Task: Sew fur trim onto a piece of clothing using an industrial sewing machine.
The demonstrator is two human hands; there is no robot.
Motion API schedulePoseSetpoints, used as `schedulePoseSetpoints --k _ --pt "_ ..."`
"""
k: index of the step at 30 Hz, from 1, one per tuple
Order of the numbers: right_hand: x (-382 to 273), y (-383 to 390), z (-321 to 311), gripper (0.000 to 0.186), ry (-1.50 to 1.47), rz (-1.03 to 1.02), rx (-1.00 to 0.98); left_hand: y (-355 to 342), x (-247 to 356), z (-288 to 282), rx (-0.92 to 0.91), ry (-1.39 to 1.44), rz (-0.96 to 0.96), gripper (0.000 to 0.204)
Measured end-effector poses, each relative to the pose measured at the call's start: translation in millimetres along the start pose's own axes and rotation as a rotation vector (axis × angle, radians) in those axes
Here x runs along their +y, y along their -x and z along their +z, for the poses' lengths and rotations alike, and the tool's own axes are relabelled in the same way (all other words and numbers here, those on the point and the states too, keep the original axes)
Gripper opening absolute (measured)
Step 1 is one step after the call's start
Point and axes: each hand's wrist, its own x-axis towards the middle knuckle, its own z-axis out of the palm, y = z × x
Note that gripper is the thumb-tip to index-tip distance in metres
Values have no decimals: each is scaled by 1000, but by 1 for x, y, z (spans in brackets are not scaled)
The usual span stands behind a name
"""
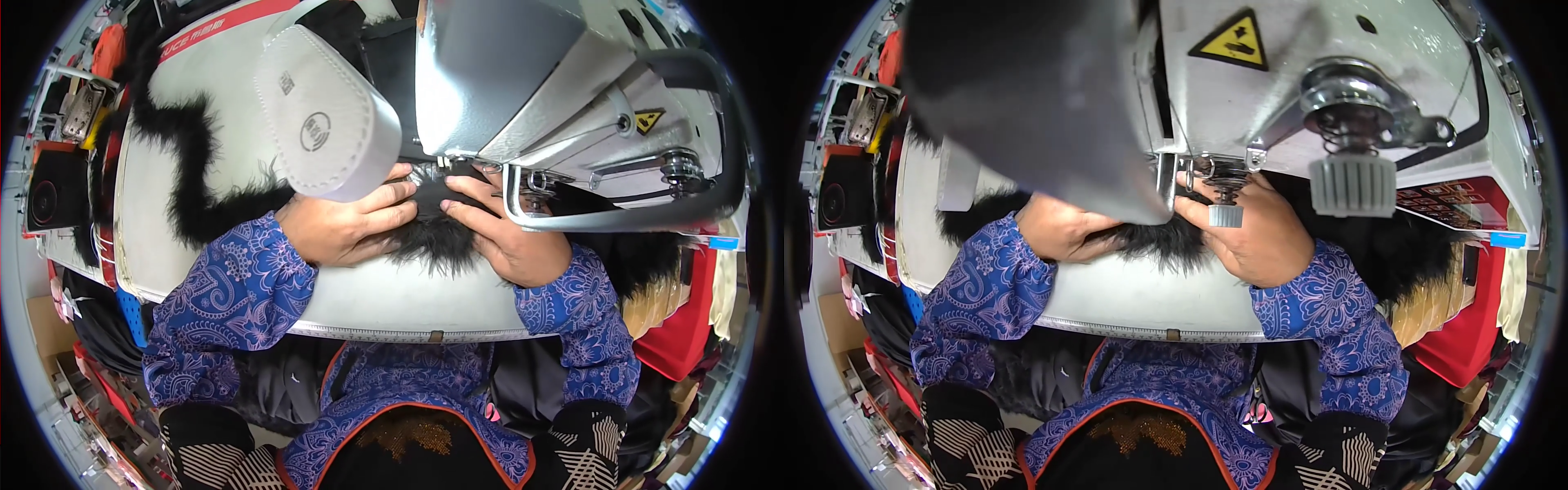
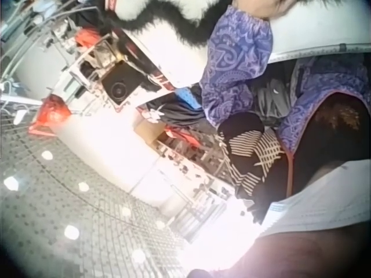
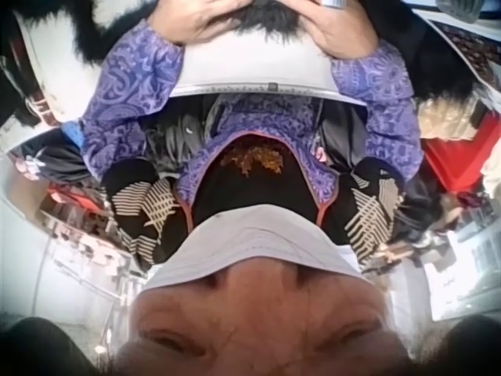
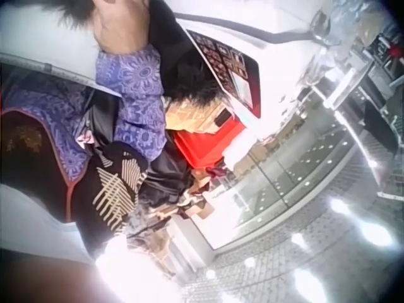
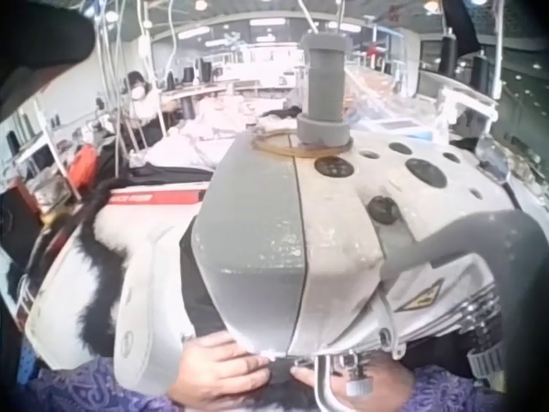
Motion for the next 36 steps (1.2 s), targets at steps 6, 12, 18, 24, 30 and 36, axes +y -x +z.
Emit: schedulePoseSetpoints --k 6,12,18,24,30,36 --pt "5 2 -2 53 -38 98 -7 -4 -15 13 -25 66 -28 32" --pt "13 2 -2 49 46 183 -67 -6 -33 26 23 68 -19 36" --pt "26 12 11 38 45 348 -152 -26 -41 18 114 44 119 38" --pt "29 15 14 32 63 372 -185 -24 -43 24 139 42 119 41" --pt "23 10 9 40 4 278 -42 -21 -40 24 169 41 106 44" --pt "11 1 -1 50 -38 205 75 -17 -39 20 57 15 54 40"
